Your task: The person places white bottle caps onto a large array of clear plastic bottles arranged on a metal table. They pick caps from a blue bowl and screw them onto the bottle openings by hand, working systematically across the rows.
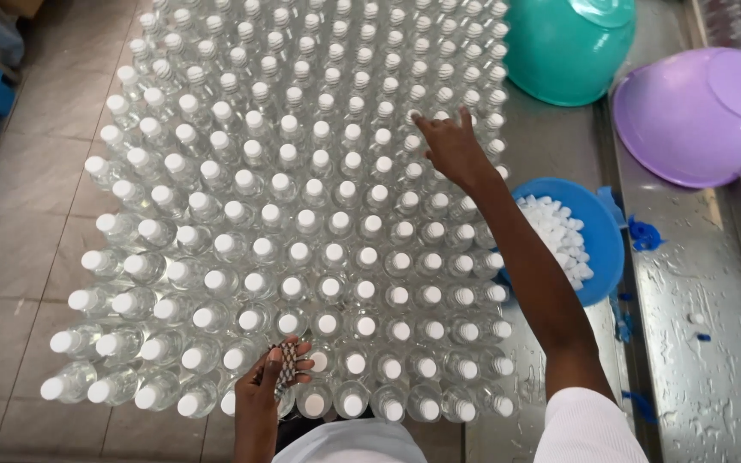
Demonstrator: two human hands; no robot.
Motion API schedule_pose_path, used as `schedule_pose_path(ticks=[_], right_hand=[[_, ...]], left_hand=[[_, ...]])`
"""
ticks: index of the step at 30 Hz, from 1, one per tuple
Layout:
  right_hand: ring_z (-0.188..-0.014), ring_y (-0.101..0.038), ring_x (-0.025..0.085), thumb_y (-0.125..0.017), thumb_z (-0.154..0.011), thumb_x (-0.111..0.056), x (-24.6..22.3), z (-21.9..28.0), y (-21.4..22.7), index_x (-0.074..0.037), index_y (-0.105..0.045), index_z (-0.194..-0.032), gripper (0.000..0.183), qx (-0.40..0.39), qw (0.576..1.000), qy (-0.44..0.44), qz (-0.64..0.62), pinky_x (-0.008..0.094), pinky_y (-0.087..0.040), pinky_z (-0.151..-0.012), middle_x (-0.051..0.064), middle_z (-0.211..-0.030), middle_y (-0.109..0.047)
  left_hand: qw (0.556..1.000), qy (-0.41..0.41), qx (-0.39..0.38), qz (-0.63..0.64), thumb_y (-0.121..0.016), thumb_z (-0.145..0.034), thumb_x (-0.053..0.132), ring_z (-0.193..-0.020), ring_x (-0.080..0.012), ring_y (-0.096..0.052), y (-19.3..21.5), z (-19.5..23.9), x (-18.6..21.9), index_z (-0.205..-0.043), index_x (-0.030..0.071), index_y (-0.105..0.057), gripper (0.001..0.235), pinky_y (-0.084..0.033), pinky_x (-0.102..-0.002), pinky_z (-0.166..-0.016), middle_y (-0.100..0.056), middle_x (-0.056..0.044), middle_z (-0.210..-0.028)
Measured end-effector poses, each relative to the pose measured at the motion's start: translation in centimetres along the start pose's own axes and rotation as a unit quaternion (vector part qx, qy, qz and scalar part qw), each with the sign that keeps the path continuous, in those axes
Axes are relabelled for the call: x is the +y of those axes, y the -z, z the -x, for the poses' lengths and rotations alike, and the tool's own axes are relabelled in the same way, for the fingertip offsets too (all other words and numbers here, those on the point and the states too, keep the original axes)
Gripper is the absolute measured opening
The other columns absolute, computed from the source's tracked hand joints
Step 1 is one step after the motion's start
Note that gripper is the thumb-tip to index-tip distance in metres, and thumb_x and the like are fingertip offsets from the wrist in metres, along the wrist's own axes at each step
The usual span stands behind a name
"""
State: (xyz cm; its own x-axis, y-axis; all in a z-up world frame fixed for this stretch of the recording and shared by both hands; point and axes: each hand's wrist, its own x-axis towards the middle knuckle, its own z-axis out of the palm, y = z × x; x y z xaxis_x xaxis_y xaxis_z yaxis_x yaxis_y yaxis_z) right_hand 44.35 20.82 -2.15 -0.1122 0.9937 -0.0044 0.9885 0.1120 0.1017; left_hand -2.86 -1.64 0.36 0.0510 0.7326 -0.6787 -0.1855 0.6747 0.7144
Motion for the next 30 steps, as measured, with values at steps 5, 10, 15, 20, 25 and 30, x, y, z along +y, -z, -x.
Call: schedule_pose_path(ticks=[5,10,15,20,25,30], right_hand=[[-0.132,-0.066,0.028,-0.08,-0.111,-0.014,-10.3,17.7,14.5,-0.006,-0.025,-0.16,0.075,0.335,0.941,0.002,-0.039,0.056,-0.024,-0.131,0.01,-0.151,-0.063],[-0.123,-0.076,0.029,-0.075,-0.112,-0.011,-17.7,37.6,16.3,-0.011,-0.002,-0.17,0.093,0.406,0.894,-0.142,-0.122,0.061,-0.032,-0.134,0.008,-0.139,-0.073],[-0.164,-0.034,0.046,-0.065,-0.114,-0.019,-25.1,55.6,7.9,-0.005,-0.068,-0.131,0.022,0.409,0.777,-0.476,-0.045,0.059,-0.033,-0.135,0.014,-0.144,-0.063],[-0.112,-0.068,0.032,-0.053,-0.112,-0.043,-36.2,72.3,-7.8,-0.007,-0.063,-0.133,0.042,0.272,0.687,-0.672,-0.051,0.048,-0.044,-0.108,0.015,-0.132,-0.075],[-0.156,-0.044,0.038,-0.034,-0.103,-0.075,-43.4,77.2,-14.6,-0.008,-0.032,-0.17,0.095,0.113,0.595,-0.757,-0.246,0.059,-0.017,-0.131,0.017,-0.174,-0.04],[-0.167,-0.024,0.033,-0.031,-0.106,-0.071,-39.0,73.7,-16.9,-0.007,-0.024,-0.172,0.093,0.122,0.649,-0.665,-0.349,0.056,-0.011,-0.132,0.017,-0.18,-0.026]], left_hand=[[0.996,-0.021,-0.079,-0.037,-0.056,-0.106,0.026,-0.097,-0.0375,-0.078,1.2,0.4,-0.2,-0.134,-0.011,-0.075,0.05,-0.064,-0.045,-0.079,-0.084,-0.029,-0.119],[0.975,-0.016,-0.191,-0.115,-0.056,-0.108,0.022,-0.092,-0.036,-0.078,2.5,0.4,-1.9,-0.134,-0.013,-0.074,0.048,-0.062,-0.044,-0.076,-0.083,-0.029,-0.115],[0.939,-0.029,-0.28,-0.199,-0.054,-0.11,0.027,-0.09,-0.0383,-0.075,2.6,0.5,-5.6,-0.134,-0.017,-0.07,0.052,-0.061,-0.045,-0.074,-0.08,-0.033,-0.118],[0.883,-0.038,-0.387,-0.261,-0.051,-0.113,0.027,-0.082,-0.0387,-0.075,2.0,4.1,-8.9,-0.133,-0.016,-0.069,0.051,-0.062,-0.046,-0.07,-0.079,-0.032,-0.107],[0.867,0.016,-0.388,-0.311,-0.051,-0.11,0.03,-0.08,-0.0412,-0.07,0.1,9.5,-10.5,-0.135,-0.018,-0.066,0.056,-0.059,-0.051,-0.068,-0.078,-0.037,-0.109],[0.857,-0.005,-0.412,-0.308,-0.052,-0.11,0.031,-0.077,-0.0385,-0.075,0.2,11.5,-14.5,-0.13,-0.016,-0.073,0.055,-0.062,-0.047,-0.063,-0.082,-0.033,-0.103]])
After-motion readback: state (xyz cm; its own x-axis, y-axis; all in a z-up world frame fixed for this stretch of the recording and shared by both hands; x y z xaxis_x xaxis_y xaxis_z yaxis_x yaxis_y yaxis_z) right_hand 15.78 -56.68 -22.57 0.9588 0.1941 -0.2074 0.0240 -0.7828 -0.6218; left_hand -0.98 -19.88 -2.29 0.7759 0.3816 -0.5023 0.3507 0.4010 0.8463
